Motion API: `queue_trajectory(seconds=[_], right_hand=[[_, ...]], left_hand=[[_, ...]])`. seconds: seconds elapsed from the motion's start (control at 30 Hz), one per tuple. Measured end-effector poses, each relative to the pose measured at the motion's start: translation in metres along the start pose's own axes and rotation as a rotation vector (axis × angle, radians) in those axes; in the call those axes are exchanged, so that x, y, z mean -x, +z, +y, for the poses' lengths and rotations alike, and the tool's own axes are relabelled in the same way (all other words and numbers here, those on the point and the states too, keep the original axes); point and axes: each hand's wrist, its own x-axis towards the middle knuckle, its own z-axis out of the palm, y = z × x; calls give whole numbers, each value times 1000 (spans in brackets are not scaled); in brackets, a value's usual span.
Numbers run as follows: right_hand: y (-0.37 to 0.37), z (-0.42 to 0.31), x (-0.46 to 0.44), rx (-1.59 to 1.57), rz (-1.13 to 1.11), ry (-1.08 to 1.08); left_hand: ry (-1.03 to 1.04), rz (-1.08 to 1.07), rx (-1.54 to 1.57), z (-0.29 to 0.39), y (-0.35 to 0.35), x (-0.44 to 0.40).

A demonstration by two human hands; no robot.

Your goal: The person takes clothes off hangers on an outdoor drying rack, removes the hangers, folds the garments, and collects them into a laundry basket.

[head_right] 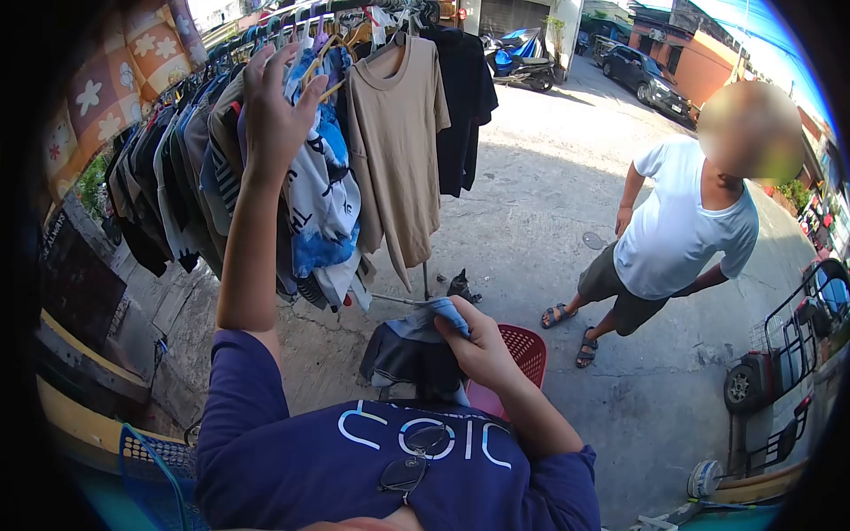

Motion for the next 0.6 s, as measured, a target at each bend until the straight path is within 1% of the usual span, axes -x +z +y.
queue_trajectory(seconds=[0.1, 0.13, 0.2, 0.23, 0.27, 0.3, 0.37, 0.4, 0.5, 0.53, 0.6], right_hand=[[-3, -18, 16, -408, 90, 168], [-6, -23, 20, -525, 161, 233], [-23, -22, 32, -616, 211, 259], [-30, -21, 37, -662, 237, 270], [-33, -23, 42, -692, 334, 227], [-38, -19, 46, -676, 380, 154], [-46, -10, 54, -639, 471, 10], [-44, -20, 56, -585, 572, -9], [-60, -10, 67, 27, 718, -297], [-57, -14, 69, -17, 812, -268], [-63, -18, 78, 2, 821, -242]], left_hand=[[-306, -368, 61, -38, 50, -4], [-369, -449, 8, -41, 52, -9], [-490, -611, -101, -47, 57, -18], [-437, -583, -164, -50, 62, -17], [-404, -562, -193, -51, 66, -14], [-370, -542, -220, -45, 66, -13], [-379, -736, -291, -46, 80, -16], [-380, -835, -328, -46, 83, -18], [-383, -826, -339, -53, 89, -28], [-363, -750, -328, -56, 90, -32], [-344, -675, -302, -63, 92, -45]])
